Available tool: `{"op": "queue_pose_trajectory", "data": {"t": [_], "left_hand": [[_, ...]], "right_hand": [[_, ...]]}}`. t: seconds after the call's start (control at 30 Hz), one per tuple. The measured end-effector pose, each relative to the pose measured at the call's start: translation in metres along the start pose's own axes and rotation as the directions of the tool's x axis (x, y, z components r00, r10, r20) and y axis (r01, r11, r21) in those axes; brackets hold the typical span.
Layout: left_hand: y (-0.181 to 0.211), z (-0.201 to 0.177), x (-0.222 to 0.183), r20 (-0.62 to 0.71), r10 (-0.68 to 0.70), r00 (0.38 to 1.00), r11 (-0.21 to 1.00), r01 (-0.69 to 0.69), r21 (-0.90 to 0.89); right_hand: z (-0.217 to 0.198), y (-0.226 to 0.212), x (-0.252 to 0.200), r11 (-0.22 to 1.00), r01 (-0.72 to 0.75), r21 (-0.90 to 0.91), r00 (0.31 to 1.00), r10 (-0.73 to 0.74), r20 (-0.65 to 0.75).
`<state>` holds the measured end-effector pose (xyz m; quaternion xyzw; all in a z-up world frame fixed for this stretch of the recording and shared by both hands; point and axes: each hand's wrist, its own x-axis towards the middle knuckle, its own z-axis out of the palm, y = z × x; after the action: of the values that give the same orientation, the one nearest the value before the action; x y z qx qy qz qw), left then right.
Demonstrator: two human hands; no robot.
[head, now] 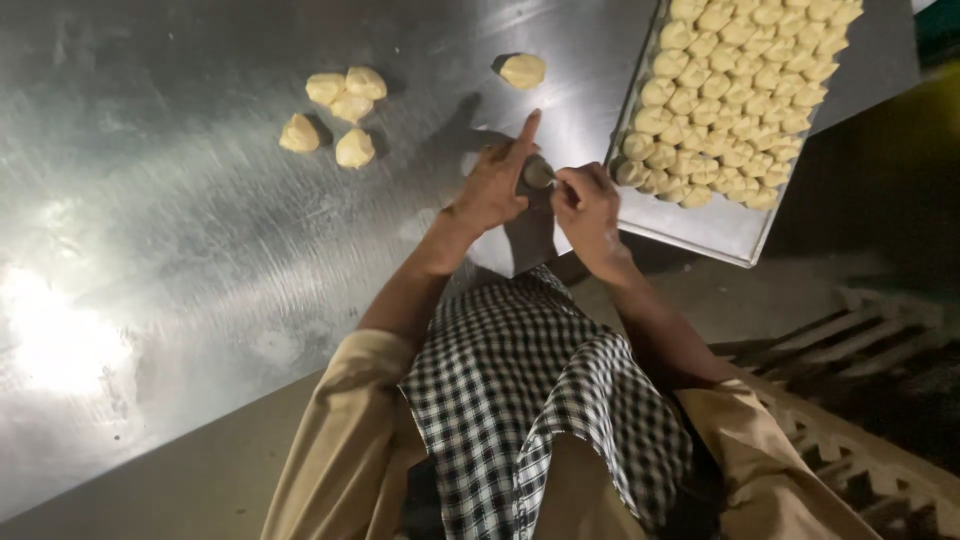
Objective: Shaping small pieces of dough into balls and placing them on a tray.
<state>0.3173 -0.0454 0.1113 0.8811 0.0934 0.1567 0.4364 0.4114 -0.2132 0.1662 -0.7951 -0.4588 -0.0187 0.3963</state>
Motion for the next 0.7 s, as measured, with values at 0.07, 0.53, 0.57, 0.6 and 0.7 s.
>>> {"op": "queue_pose_trajectory", "data": {"t": [0.07,0.53,0.57,0.6,0.7], "left_hand": [[-0.009,0.015,0.019,0.156,-0.064,0.986,0.992,0.081,-0.102],[0.001,0.017,0.020,0.106,-0.040,0.994,0.997,0.033,0.072],[0.003,0.014,0.019,0.093,-0.021,0.996,0.995,0.011,0.101],[0.002,0.012,0.020,0.096,-0.021,0.995,0.995,0.011,0.103],[0.004,0.003,0.022,0.144,-0.078,0.987,0.997,0.076,0.015]], "right_hand": [[0.011,0.009,0.005,0.998,0.046,0.037,0.999,-0.045,-0.014],[-0.030,0.025,-0.011,0.999,-0.038,0.008,0.989,0.037,0.146],[-0.031,0.020,-0.009,0.995,-0.091,0.037,0.989,0.086,0.122],[-0.025,0.020,-0.005,0.995,-0.094,0.039,0.989,0.088,0.121],[-0.005,0.017,0.001,0.982,-0.131,0.137,0.988,0.118,0.096]]}}
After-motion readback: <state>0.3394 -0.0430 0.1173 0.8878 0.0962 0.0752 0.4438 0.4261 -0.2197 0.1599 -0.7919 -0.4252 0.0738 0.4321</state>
